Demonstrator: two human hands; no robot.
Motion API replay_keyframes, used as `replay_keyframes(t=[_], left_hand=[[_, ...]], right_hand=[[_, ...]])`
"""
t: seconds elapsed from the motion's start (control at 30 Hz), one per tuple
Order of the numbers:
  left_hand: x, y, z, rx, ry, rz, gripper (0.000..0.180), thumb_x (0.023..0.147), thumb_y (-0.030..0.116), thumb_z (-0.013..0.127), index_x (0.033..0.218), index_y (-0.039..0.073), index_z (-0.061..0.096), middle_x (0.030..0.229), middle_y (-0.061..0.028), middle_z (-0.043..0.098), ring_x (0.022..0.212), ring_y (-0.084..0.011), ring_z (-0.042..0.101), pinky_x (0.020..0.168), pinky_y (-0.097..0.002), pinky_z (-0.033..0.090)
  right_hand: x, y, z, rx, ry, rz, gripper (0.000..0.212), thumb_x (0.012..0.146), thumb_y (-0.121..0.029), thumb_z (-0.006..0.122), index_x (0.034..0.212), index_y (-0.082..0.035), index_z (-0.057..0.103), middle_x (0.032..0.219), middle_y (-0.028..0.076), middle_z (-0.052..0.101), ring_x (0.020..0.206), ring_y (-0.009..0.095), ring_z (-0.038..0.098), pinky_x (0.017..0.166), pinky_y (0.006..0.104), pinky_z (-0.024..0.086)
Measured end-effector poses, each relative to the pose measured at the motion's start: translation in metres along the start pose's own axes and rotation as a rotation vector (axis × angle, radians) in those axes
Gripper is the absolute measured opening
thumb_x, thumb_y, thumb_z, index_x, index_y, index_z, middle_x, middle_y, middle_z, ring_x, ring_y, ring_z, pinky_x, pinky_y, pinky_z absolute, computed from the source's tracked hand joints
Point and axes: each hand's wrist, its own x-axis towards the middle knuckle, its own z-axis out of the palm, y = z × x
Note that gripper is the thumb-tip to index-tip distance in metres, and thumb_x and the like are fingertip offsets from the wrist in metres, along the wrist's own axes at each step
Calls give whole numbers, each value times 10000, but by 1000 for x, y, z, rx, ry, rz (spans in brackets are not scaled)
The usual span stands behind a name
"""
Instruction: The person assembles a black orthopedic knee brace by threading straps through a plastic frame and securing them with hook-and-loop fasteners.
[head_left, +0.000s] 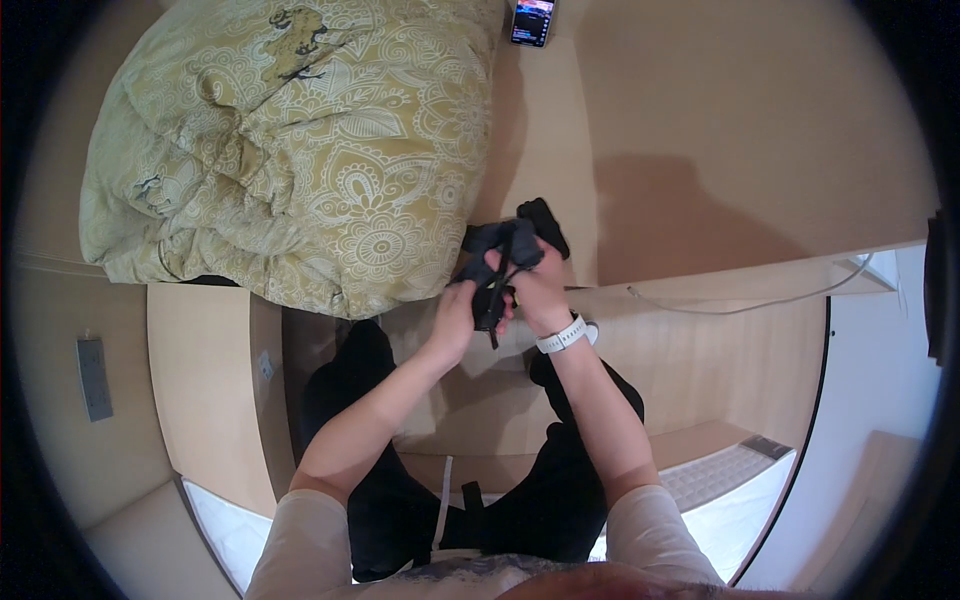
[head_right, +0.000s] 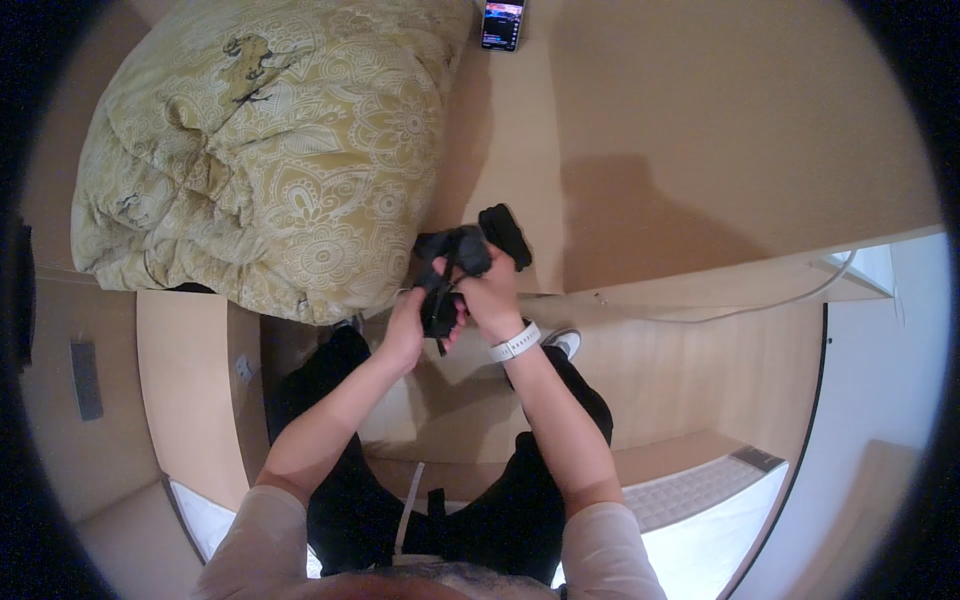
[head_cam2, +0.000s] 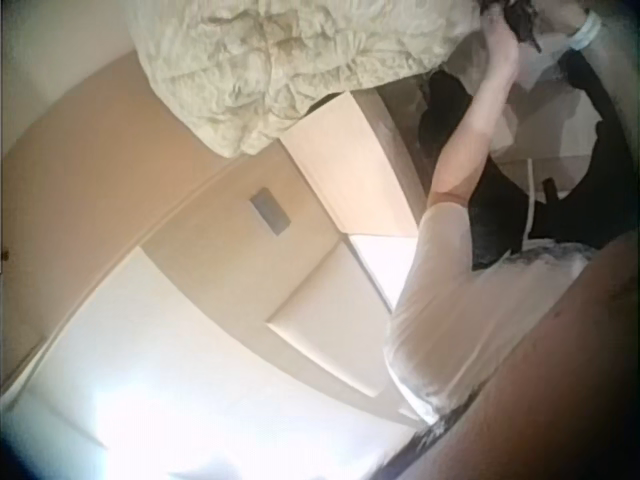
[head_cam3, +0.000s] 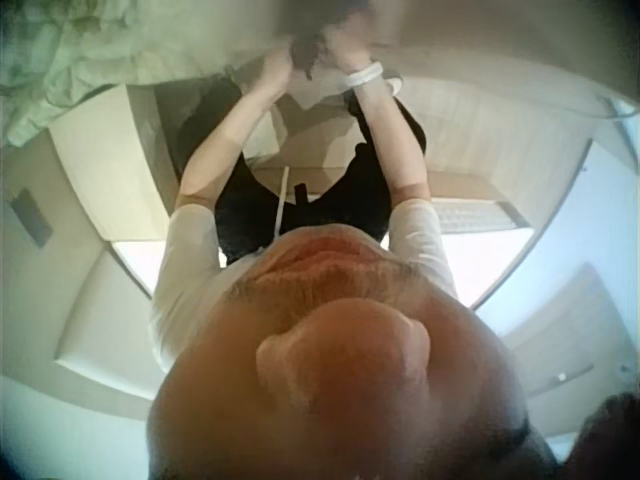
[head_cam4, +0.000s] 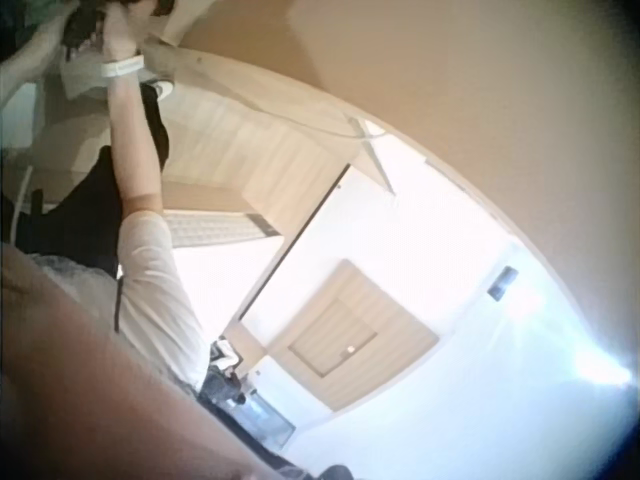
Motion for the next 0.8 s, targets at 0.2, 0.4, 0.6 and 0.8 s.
replay_keyframes(t=[0.2,0.4,0.6,0.8], left_hand=[[1,5,-3,-100,16,-20,546,1036,357,226,991,-20,619,803,-134,673,617,-222,635,501,-325,489],[-1,3,3,36,-47,29,481,1040,279,299,937,-59,625,748,-137,672,549,-217,612,525,-346,497],[-2,15,6,-119,16,-4,530,1032,321,238,983,-45,617,783,-142,673,598,-223,643,505,-318,491],[-2,2,0,86,-85,32,517,1033,320,235,989,-30,613,799,-137,673,586,-216,633,511,-318,492]], right_hand=[[3,-13,-4,76,22,-153,160,842,16,679,998,-17,662,896,-1,668,764,96,600,655,254,491],[2,-4,1,59,98,-172,186,847,-18,742,1017,-11,666,936,-7,671,848,97,590,770,252,485],[-1,-12,-10,60,89,-179,170,849,-23,746,998,-22,664,917,-12,664,818,88,585,735,258,488],[2,-1,-2,-1,110,-108,202,837,-17,754,1018,-9,664,896,-9,664,815,89,587,721,265,487]])
